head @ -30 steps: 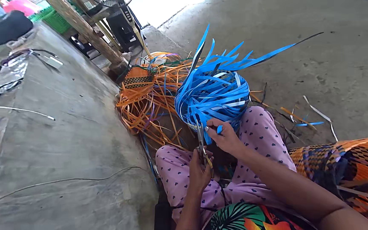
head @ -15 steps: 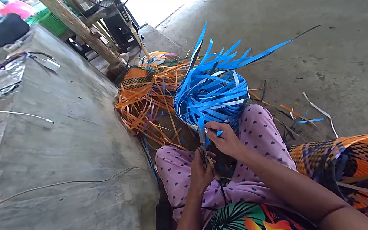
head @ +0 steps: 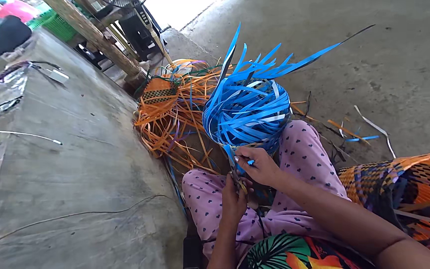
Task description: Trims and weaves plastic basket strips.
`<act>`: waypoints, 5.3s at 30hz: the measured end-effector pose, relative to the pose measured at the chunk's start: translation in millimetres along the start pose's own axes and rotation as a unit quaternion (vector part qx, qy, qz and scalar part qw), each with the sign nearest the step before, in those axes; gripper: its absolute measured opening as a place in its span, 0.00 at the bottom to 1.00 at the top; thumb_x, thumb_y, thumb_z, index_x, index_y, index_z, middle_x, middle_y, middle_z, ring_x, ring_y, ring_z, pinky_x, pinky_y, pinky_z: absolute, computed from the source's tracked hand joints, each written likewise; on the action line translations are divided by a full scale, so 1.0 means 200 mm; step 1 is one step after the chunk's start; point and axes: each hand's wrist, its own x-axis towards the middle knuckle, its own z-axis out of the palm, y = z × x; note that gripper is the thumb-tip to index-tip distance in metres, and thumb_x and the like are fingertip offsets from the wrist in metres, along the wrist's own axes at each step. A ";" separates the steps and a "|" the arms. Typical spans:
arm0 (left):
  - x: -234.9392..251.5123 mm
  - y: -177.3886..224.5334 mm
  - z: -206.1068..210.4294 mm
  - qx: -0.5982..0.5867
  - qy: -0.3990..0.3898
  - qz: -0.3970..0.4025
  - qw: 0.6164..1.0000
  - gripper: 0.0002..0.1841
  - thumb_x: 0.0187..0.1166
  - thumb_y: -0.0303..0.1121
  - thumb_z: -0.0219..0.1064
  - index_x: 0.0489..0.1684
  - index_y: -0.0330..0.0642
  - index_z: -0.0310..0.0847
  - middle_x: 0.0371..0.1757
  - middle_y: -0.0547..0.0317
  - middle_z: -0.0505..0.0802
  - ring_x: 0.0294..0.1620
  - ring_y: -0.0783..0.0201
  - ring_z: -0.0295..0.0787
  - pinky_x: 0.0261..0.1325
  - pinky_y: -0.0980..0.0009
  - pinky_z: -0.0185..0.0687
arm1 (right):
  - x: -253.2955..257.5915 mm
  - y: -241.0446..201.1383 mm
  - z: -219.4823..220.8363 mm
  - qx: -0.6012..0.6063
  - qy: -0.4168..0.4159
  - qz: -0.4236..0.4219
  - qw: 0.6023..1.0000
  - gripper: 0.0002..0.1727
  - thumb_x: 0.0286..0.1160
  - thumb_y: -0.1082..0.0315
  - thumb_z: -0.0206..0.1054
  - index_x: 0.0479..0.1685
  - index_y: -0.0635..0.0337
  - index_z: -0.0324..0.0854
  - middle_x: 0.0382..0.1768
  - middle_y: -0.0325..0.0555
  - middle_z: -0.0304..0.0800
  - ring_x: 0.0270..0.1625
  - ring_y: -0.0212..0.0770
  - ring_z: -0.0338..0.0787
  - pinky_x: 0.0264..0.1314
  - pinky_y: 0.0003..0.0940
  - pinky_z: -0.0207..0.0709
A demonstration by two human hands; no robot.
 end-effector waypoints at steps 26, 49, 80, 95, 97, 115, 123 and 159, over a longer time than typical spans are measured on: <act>0.17 -0.02 -0.02 0.029 0.097 -0.099 0.990 0.18 0.82 0.20 0.54 0.68 0.22 0.68 0.33 0.58 0.90 0.26 0.71 0.90 0.33 0.72 0.91 | -0.07 0.03 -0.04 0.063 0.049 0.087 0.993 0.14 0.85 0.65 0.57 0.44 0.66 0.85 0.26 0.34 0.81 0.25 0.17 0.77 0.31 0.14 0.73; 0.50 -0.12 -0.03 -0.096 0.295 -0.052 0.949 0.18 0.83 0.19 0.60 0.67 0.23 0.62 0.41 0.52 0.92 0.32 0.68 0.92 0.39 0.72 0.91 | -0.13 -0.01 -0.02 0.084 0.064 0.061 0.992 0.15 0.87 0.65 0.54 0.47 0.68 0.82 0.24 0.32 0.80 0.25 0.18 0.79 0.31 0.15 0.77; -0.14 -0.03 -0.07 0.186 0.066 0.082 0.977 0.37 0.62 0.39 0.69 0.66 0.13 0.69 0.55 0.35 0.91 0.53 0.62 0.92 0.58 0.68 0.86 | -0.02 -0.09 0.04 0.052 0.007 -0.036 0.998 0.16 0.87 0.68 0.52 0.41 0.70 0.83 0.28 0.40 0.79 0.30 0.20 0.75 0.37 0.14 0.71; -0.14 0.02 -0.03 0.139 0.028 0.032 0.989 0.22 0.77 0.22 0.60 0.67 0.18 0.66 0.45 0.55 0.96 0.28 0.78 0.89 0.29 0.80 0.82 | -0.04 -0.08 0.07 0.021 -0.001 -0.072 0.997 0.18 0.88 0.66 0.51 0.35 0.68 0.81 0.25 0.43 0.78 0.30 0.26 0.76 0.37 0.20 0.71; -0.14 0.02 -0.03 0.115 0.028 0.047 0.992 0.22 0.76 0.22 0.61 0.67 0.18 0.66 0.45 0.56 0.96 0.29 0.80 0.88 0.30 0.82 0.82 | -0.04 -0.07 0.07 0.010 -0.002 -0.077 0.997 0.17 0.87 0.66 0.51 0.35 0.68 0.81 0.25 0.44 0.78 0.30 0.28 0.77 0.37 0.21 0.71; -0.15 0.05 -0.04 0.030 0.059 0.084 0.994 0.22 0.81 0.34 0.63 0.63 0.21 0.66 0.42 0.66 0.93 0.37 0.85 0.88 0.41 0.84 0.86 | -0.08 -0.03 0.11 -0.076 0.021 -0.142 0.987 0.17 0.86 0.63 0.56 0.36 0.64 0.86 0.28 0.50 0.87 0.34 0.41 0.86 0.40 0.29 0.79; -0.15 0.03 -0.03 0.008 0.039 0.047 0.998 0.19 0.88 0.31 0.56 0.68 0.22 0.64 0.45 0.64 0.95 0.40 0.76 0.95 0.42 0.77 0.92 | -0.11 -0.03 0.08 -0.086 0.042 -0.085 0.992 0.16 0.84 0.64 0.57 0.37 0.64 0.87 0.27 0.49 0.88 0.31 0.37 0.86 0.38 0.28 0.79; 0.43 -0.25 -0.04 -0.296 0.251 -0.149 0.910 0.18 0.88 0.20 0.56 0.74 0.31 0.63 0.50 0.46 0.94 0.40 0.58 0.96 0.45 0.65 0.93 | -0.47 0.29 0.01 -0.279 0.047 -0.068 0.957 0.43 0.70 0.51 0.72 0.83 0.68 0.67 0.82 0.77 0.60 0.87 0.56 0.64 0.87 0.38 0.62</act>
